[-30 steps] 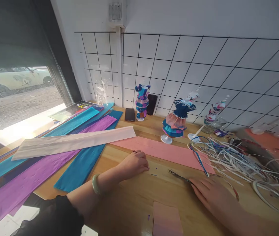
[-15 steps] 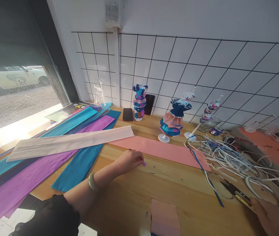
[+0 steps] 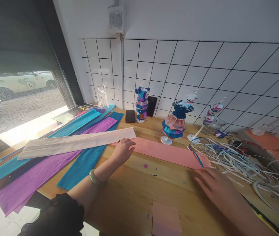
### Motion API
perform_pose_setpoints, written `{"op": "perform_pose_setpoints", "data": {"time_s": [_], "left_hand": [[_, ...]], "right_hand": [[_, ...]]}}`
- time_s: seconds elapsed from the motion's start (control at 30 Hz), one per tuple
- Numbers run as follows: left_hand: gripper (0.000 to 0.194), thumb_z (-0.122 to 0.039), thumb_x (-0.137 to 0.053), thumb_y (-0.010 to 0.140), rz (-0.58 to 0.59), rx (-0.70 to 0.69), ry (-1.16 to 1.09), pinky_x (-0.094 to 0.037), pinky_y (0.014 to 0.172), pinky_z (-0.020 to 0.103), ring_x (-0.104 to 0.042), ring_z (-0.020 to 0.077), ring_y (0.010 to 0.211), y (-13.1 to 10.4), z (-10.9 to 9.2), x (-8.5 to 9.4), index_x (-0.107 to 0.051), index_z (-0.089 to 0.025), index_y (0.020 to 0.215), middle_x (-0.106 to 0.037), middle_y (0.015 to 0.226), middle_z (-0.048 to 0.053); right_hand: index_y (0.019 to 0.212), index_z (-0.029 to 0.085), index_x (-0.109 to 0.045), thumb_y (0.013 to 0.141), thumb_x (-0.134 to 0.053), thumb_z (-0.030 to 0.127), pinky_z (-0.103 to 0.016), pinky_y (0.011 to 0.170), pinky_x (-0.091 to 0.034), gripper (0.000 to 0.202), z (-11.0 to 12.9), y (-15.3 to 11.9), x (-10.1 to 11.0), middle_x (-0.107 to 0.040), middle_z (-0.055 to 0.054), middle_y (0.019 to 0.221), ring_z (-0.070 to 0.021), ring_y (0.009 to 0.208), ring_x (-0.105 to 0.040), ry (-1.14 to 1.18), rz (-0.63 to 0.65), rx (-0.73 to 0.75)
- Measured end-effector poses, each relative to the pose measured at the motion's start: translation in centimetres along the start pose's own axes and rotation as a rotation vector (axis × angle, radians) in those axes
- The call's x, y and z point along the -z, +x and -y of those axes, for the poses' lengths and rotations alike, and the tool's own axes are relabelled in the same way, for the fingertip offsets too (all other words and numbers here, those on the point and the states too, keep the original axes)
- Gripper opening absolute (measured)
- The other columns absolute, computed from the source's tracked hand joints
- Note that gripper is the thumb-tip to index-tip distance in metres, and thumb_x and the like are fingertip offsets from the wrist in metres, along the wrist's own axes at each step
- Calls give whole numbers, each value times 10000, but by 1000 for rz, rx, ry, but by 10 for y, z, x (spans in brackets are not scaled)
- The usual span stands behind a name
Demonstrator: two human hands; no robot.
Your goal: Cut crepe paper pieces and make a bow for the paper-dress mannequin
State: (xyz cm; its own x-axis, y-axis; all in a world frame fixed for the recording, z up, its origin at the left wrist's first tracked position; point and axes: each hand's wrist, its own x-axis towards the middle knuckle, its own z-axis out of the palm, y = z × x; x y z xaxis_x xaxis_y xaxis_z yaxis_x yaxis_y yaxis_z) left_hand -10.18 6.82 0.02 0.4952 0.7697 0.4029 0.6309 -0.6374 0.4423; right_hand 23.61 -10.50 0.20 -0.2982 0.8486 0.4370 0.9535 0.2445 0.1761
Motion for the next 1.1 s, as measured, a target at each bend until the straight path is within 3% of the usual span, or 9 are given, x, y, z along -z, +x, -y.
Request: {"op": "perform_pose_setpoints", "data": {"time_s": [0.13,0.3,0.5,0.7,0.77,0.83,0.97,1.1], "left_hand": [[219,-205,-474,830,-75,93,18,-428,822,361,-564,212,927,1,6,4,-641,-194,972,-650,950,57],[247,-199,-474,816,-157,162,-32,-423,830,371,-570,222,923,2,7,7,-640,-192,999,-655,964,65],[269,-201,-426,834,-265,260,-148,-470,760,304,-600,165,811,5,18,7,-626,-172,1012,-673,940,53],[284,-266,-430,855,-390,314,-259,-456,635,228,-575,120,706,6,12,12,-579,-163,1073,-660,815,31],[284,-321,-451,858,-438,266,-322,-438,610,215,-553,107,661,2,2,15,-586,-157,1046,-640,759,20],[264,-349,-449,865,-414,167,-333,-410,572,204,-524,93,602,-4,-10,17,-620,-156,920,-624,694,11],[260,-291,-442,867,-272,-233,-288,-370,535,206,-491,69,500,-16,-28,17,-619,-153,737,-600,566,-7],[238,-314,-472,846,-306,-522,-263,-381,516,226,-538,92,513,-19,-37,18,-609,-137,766,-613,564,19]], "right_hand": [[1032,171,-624,851,-454,237,-410,812,-430,257,32,59,-6,-661,-105,1006,-262,934,-579,-50,210,143],[1094,145,-591,733,-462,71,-401,844,-407,390,46,103,-22,-612,-131,1145,-283,1052,-530,-35,241,139],[1073,155,-607,690,-384,-29,-337,698,-436,481,50,119,-45,-664,-119,1019,-233,832,-611,30,214,-6],[1010,150,-626,742,-401,85,-350,739,-448,356,39,118,-49,-676,-121,962,-248,877,-601,177,115,-210],[979,155,-629,756,-396,145,-336,692,-458,323,31,118,-45,-687,-104,898,-238,810,-613,238,87,-285],[961,169,-630,764,-396,208,-312,620,-455,308,24,117,-40,-688,-82,850,-222,731,-617,300,65,-366],[929,205,-641,772,-410,319,-285,554,-421,302,14,114,-25,-679,-47,789,-200,643,-597,416,21,-511],[942,157,-652,758,-441,395,-283,522,-379,368,12,115,-10,-644,-60,693,-203,597,-557,492,-60,-665]]}}
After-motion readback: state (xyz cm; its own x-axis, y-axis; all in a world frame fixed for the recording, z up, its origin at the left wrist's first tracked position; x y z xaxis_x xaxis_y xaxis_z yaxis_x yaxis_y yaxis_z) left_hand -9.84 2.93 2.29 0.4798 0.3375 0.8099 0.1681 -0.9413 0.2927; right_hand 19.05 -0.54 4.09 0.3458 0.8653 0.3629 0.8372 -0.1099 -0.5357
